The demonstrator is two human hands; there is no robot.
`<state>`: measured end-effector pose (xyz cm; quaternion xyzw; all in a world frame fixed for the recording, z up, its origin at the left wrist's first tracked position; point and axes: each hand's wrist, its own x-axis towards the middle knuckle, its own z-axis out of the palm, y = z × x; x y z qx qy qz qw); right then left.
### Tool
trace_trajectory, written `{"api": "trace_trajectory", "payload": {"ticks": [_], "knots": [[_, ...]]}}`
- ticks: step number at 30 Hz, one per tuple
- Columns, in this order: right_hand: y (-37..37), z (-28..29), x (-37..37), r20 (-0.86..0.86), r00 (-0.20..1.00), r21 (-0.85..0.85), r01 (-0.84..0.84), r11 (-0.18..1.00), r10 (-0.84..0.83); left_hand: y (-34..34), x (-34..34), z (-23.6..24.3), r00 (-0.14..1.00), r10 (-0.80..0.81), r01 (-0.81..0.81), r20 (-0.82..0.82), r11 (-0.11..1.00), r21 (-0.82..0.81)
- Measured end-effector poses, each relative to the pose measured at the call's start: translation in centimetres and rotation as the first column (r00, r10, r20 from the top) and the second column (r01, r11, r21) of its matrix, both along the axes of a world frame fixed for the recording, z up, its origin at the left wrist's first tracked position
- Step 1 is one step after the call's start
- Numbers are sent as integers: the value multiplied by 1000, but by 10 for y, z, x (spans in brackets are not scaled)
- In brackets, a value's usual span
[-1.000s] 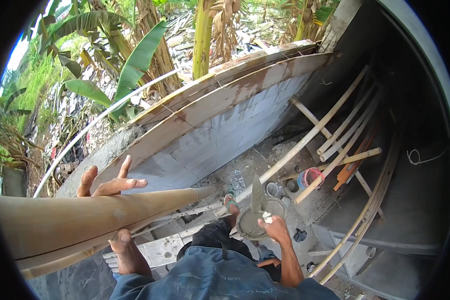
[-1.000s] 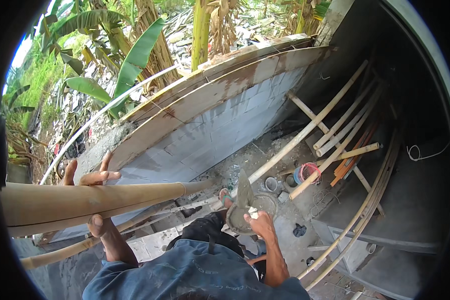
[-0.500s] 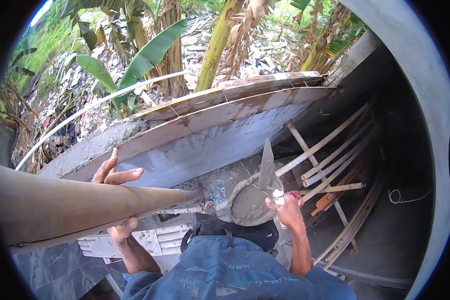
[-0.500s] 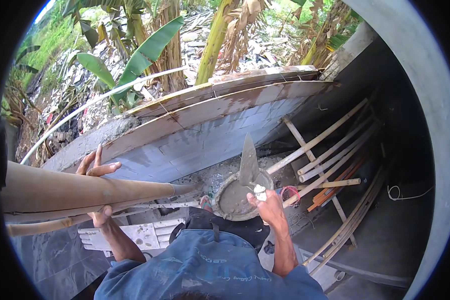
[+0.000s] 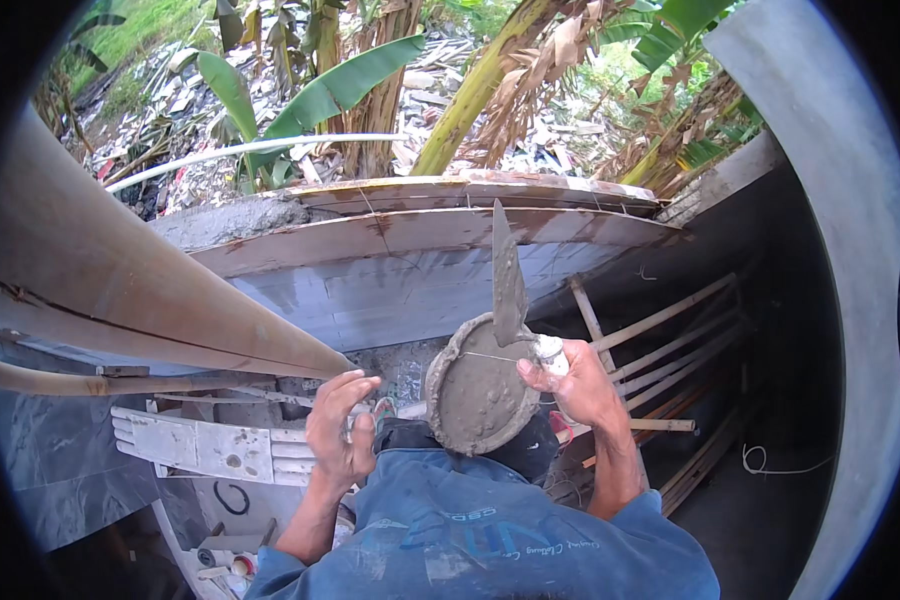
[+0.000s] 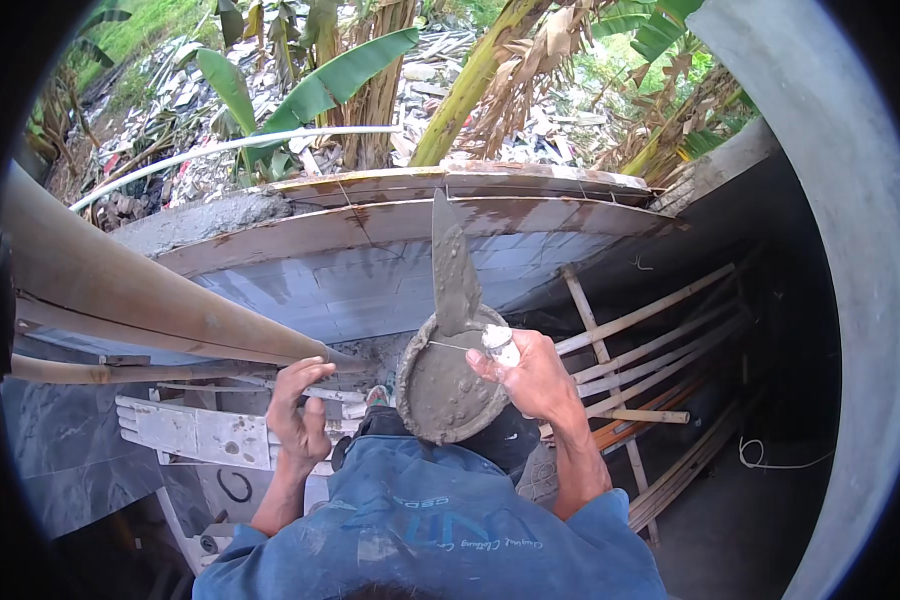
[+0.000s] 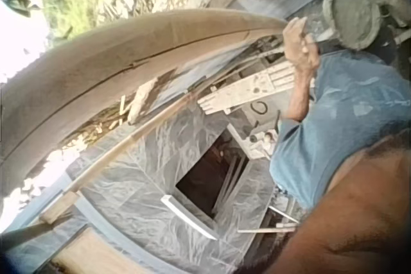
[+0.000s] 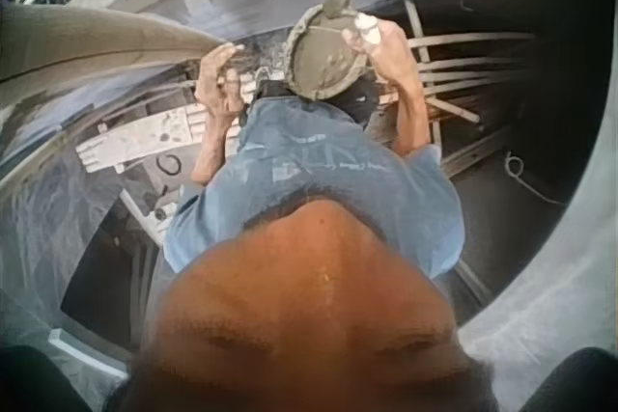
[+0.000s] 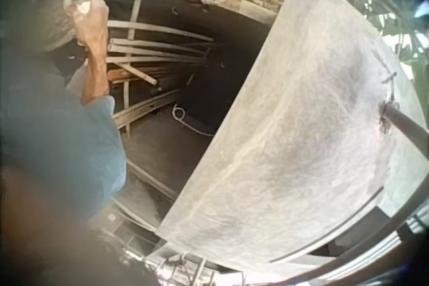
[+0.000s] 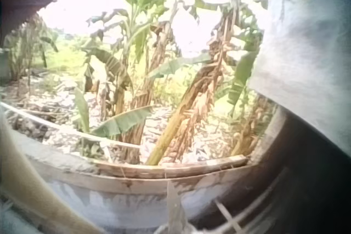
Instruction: The person applies mortar to the top edge of a wall using a trowel and a bucket of mix. They scoop the wet mixture from the bucket and spread it evenly along the ledge, smoothing the surface with the tool as they move.
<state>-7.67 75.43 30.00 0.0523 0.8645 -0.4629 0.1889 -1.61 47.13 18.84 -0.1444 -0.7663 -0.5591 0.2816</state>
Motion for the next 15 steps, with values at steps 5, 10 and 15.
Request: {"api": "trace_trajectory", "payload": {"ticks": [5, 10, 15], "knots": [[3, 31, -19, 21, 989, -129, -141, 982, 145, 61, -58, -132, 560, -489, -174, 669, 720, 672], [12, 79, -50, -14, 971, -170, -236, 957, 237, 150, -145, -193, 257, -966, -182, -12, -60, 982], [35, 99, -99, -91, 957, -294, -291, 911, 276, 194, -175, -171, 369, -886, -181, -280, -364, 914]]}}
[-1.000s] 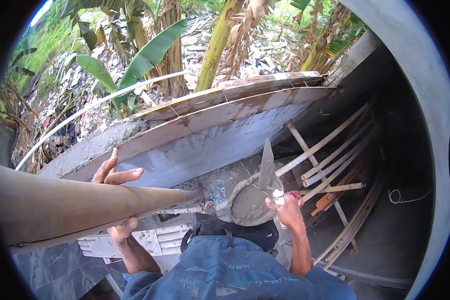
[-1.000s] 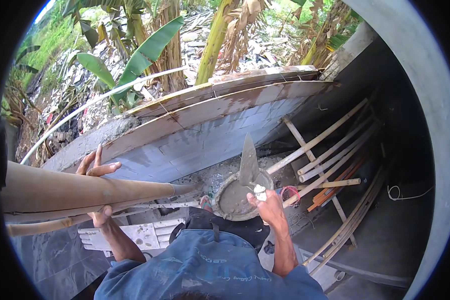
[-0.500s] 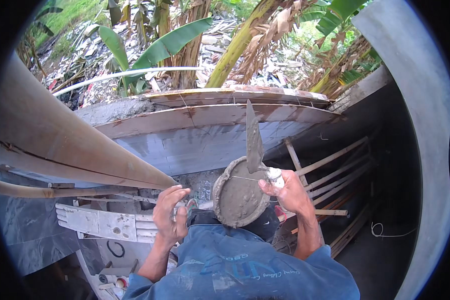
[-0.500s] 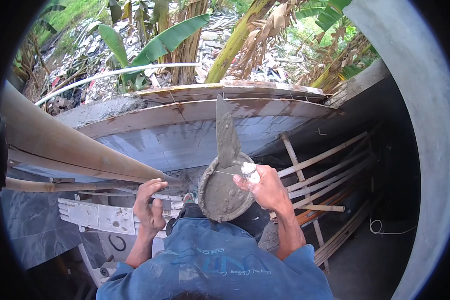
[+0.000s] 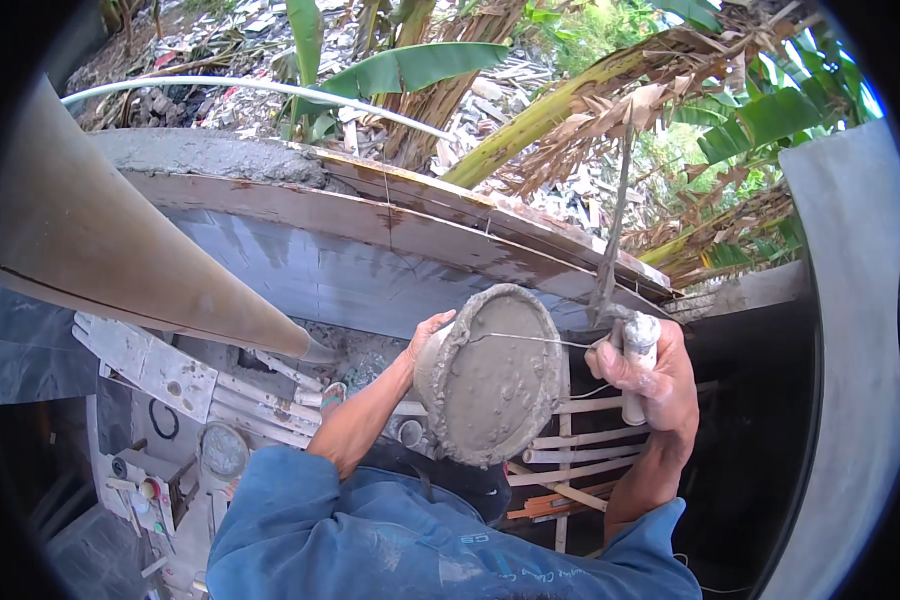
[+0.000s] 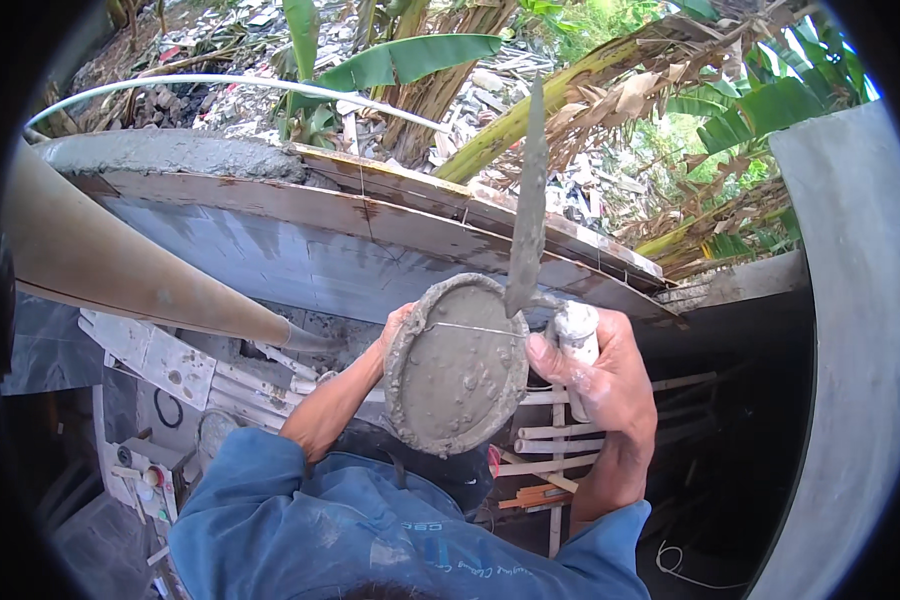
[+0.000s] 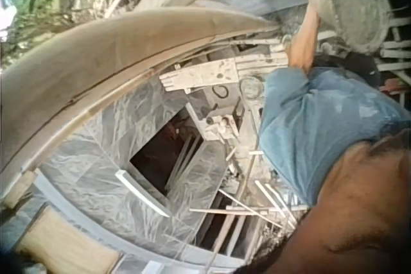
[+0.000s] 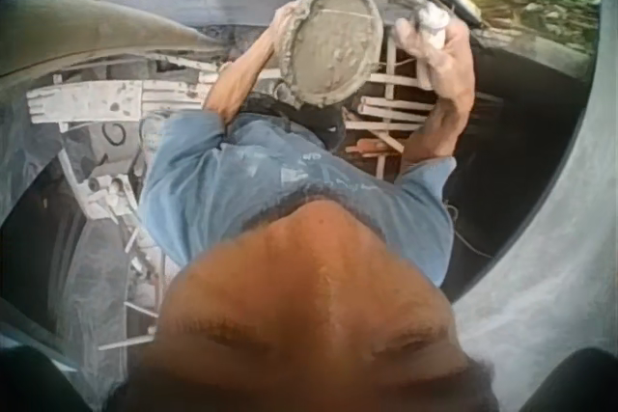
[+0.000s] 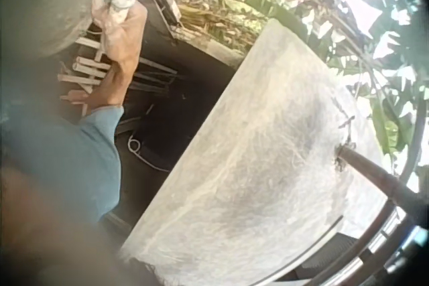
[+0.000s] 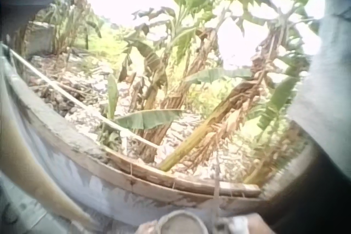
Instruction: The person applies mortar to the top edge of a wall using a trowel and a bucket of mix. They scoop the wet mixture from the bucket and spread it evenly along the ledge, smoothing the surface with the tool as they move.
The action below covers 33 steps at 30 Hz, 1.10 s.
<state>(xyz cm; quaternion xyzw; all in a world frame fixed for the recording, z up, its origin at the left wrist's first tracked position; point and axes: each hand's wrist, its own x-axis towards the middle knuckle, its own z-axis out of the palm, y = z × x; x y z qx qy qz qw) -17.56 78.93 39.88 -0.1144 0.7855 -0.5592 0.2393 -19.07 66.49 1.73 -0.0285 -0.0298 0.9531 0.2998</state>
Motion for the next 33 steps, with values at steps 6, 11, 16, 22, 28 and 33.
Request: {"api": "trace_trajectory", "payload": {"ticks": [6, 11, 16, 22, 28, 33], "knots": [[9, 18, -73, -213, 976, 191, -1, 982, 42, 32, -30, 26, 987, 157, -160, 26, 972, 172], [28, 18, -126, -323, 943, 270, 11, 963, 80, 58, -69, 43, 944, 328, -327, 24, 929, 170], [41, -7, -158, -360, 917, 445, 5, 895, 174, 73, -86, 50, 889, 447, -456, 96, 883, 113], [39, -32, -179, -355, 896, 534, -40, 844, 267, 63, -84, 69, 898, 398, -425, 188, 896, 128], [22, -54, -184, -350, 907, 484, -40, 874, 235, 40, -74, 91, 862, 436, -480, 259, 866, 140], [9, -59, -197, -394, 885, 435, -58, 898, 248, 25, -73, 100, 825, 508, -546, 246, 830, 114]]}}
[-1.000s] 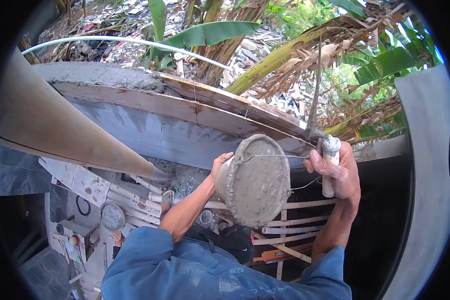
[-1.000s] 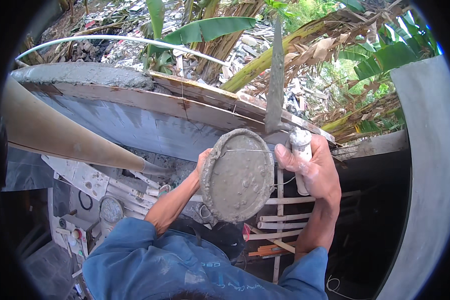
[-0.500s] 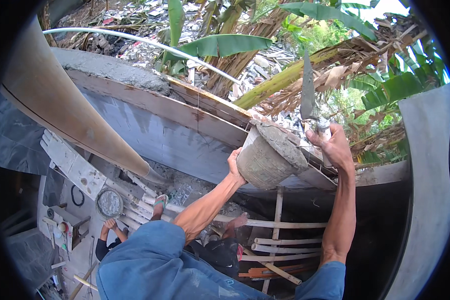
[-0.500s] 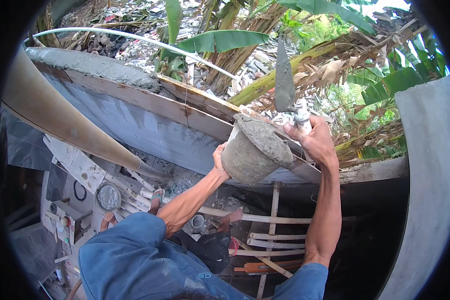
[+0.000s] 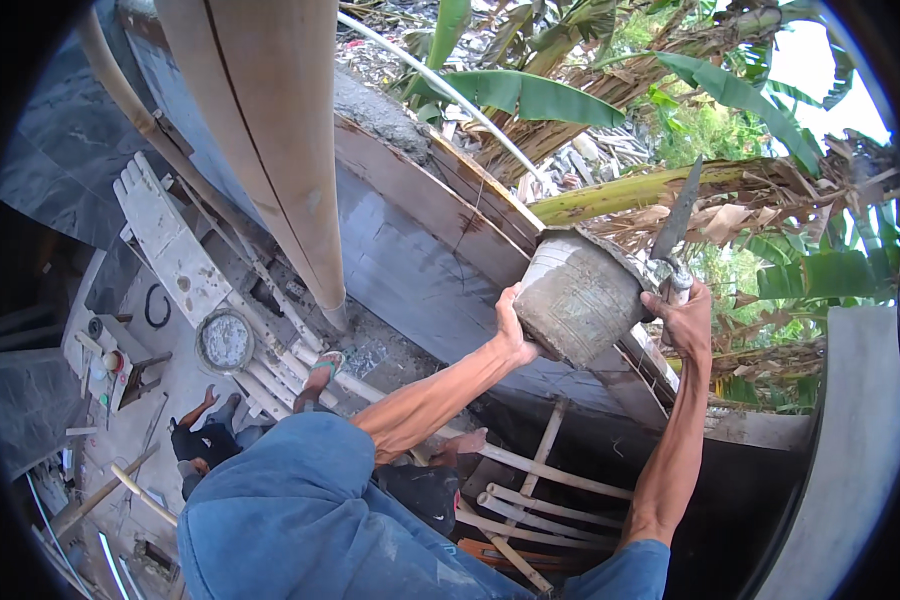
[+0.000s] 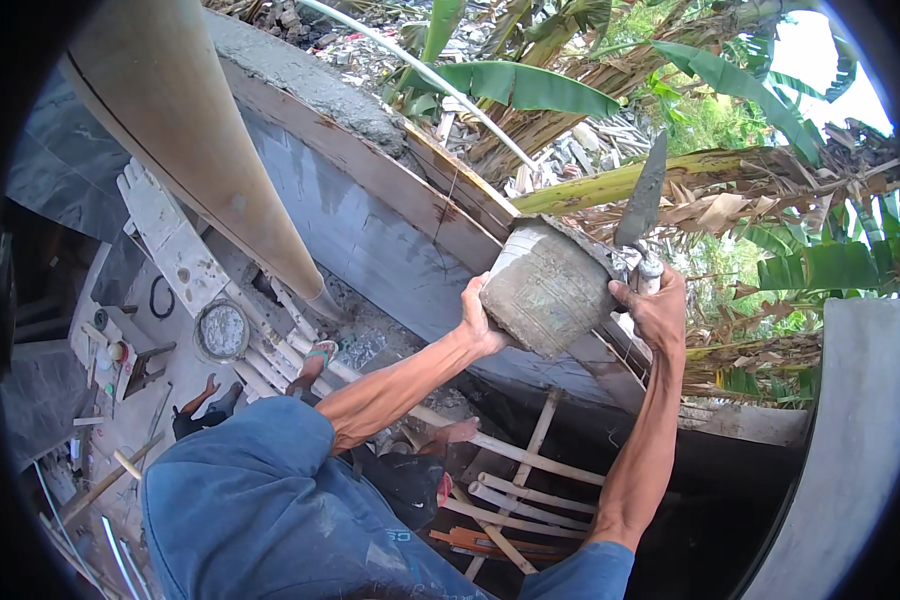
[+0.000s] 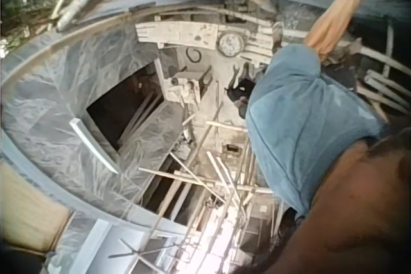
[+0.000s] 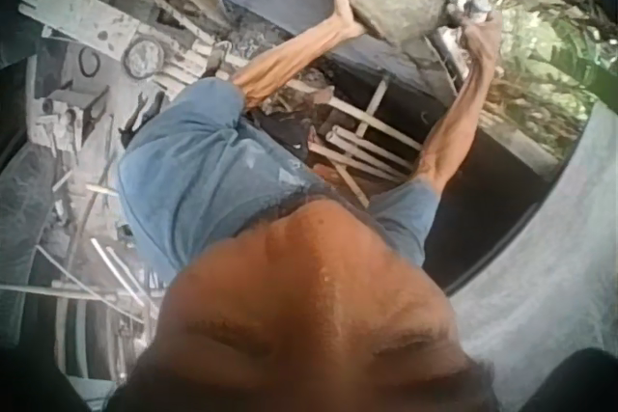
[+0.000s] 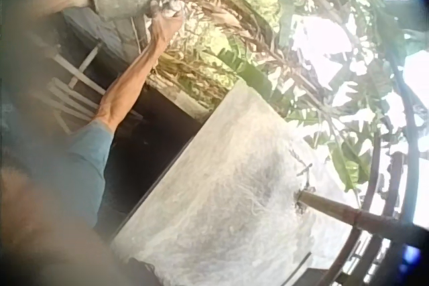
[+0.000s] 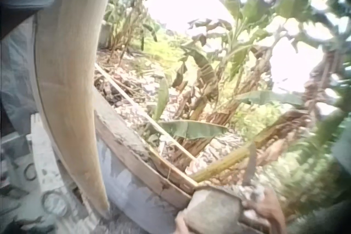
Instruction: The person applies mortar to the top edge of a wall using a trowel and a bucket of mix. They scoop the wet mixture from the bucket and spread it evenly along the ledge, smoothing the surface with the tool as they move.
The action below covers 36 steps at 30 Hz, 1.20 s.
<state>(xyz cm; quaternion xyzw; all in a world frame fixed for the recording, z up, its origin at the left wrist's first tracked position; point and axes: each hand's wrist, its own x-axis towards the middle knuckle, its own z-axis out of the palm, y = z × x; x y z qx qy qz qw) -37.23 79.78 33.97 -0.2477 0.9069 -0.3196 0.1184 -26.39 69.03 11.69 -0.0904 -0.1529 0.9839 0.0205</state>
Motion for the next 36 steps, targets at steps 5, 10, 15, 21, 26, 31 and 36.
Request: {"api": "trace_trajectory", "payload": {"ticks": [5, 10, 15, 21, 26, 31, 36], "knots": [[-8, -18, -20, -51, 999, -79, 12, 997, -16, -13, 0, 0, 999, 35, -35, 13, 998, -50], [-35, -28, -28, -121, 989, -181, 62, 981, -85, -33, -2, 7, 990, 91, -75, 107, 987, -142], [-40, -49, -39, -98, 990, -272, 70, 960, -100, -47, 4, 18, 938, 109, -30, 329, 971, -235], [-66, -62, -43, -117, 990, -408, 29, 912, -83, -78, 12, 39, 870, 280, -72, 405, 887, -457], [-93, -60, -43, -100, 990, -430, 42, 902, -94, -100, 23, 49, 876, 349, -111, 332, 818, -565], [-111, -66, -33, -142, 983, -511, 28, 859, -117, -108, 33, 50, 833, 464, -171, 301, 734, -657], [-165, -63, -44, -94, 985, -477, 83, 875, -144, -151, 32, 63, 799, 542, -239, 263, 686, -688]]}}
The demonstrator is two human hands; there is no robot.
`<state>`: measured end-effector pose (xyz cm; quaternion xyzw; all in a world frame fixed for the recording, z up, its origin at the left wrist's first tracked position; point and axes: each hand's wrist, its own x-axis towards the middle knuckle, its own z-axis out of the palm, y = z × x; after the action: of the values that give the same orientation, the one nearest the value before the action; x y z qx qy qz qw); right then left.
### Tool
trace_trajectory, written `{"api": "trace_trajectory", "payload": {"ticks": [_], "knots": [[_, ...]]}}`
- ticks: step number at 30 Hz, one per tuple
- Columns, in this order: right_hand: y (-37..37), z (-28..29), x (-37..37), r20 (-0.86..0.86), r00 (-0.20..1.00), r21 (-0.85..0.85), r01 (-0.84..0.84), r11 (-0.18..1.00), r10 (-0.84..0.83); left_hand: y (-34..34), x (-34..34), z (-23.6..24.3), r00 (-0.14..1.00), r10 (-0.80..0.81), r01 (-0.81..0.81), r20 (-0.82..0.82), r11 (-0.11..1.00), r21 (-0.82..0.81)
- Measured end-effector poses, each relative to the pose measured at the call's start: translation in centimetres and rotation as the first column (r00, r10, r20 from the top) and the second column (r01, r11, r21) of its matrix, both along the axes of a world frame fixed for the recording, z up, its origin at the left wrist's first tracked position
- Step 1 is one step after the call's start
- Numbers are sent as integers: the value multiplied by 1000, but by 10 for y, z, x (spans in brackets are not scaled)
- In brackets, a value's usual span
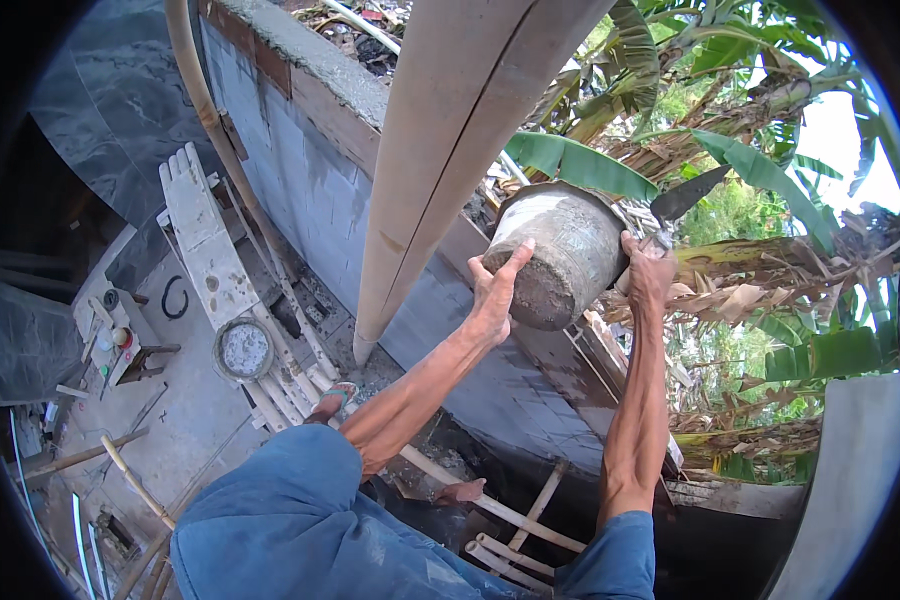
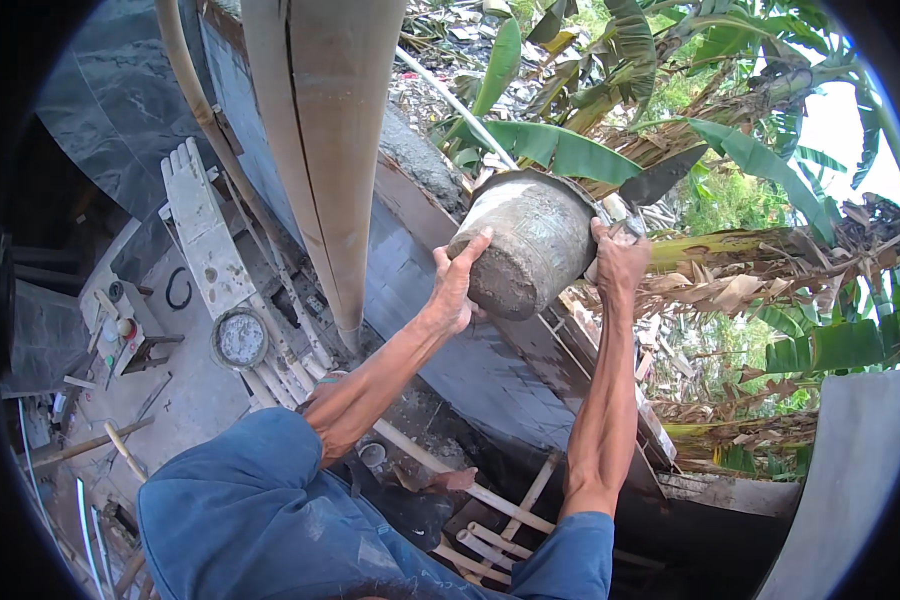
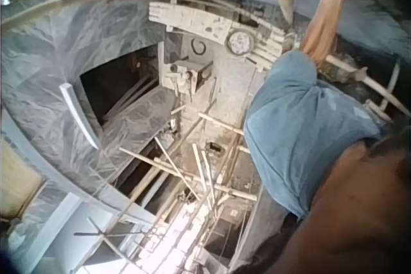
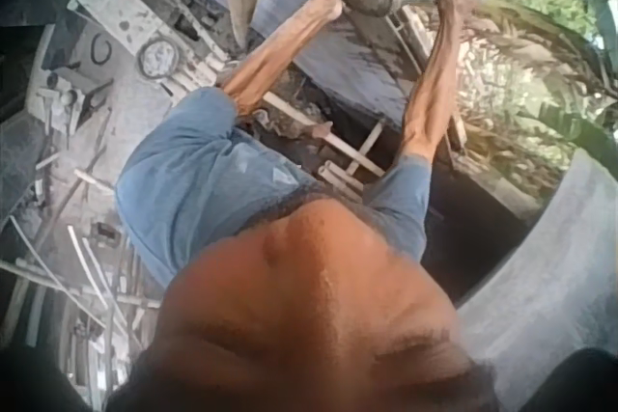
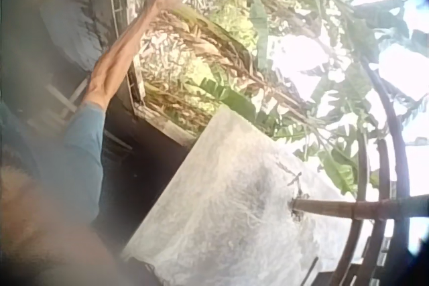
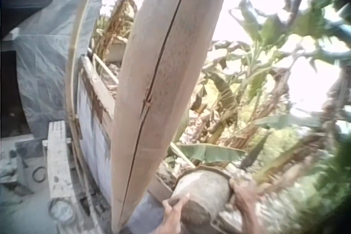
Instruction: The person applies mortar to the top edge of a wall using a trowel and a bucket of mix. They scoop the wet mixture from the bucket and spread it evenly along the ledge, smoothing the surface with the tool as they move.
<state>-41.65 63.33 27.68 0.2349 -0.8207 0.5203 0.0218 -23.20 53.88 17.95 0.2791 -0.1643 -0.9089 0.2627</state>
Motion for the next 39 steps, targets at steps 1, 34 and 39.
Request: {"api": "trace_trajectory", "payload": {"ticks": [1, 34, 39], "knots": [[-13, -2, 13, -105, 994, -60, 9, 998, -15, -3, 5, 1, 1000, 15, -15, -8, 1000, -24], [64, -37, -19, -74, 985, -42, 155, 987, -158, 56, -23, -14, 985, -50, 99, 163, 947, -306], [33, -23, 20, -180, 964, -208, 160, 965, -198, 32, -7, 2, 999, -12, 21, 45, 975, -221]]}}
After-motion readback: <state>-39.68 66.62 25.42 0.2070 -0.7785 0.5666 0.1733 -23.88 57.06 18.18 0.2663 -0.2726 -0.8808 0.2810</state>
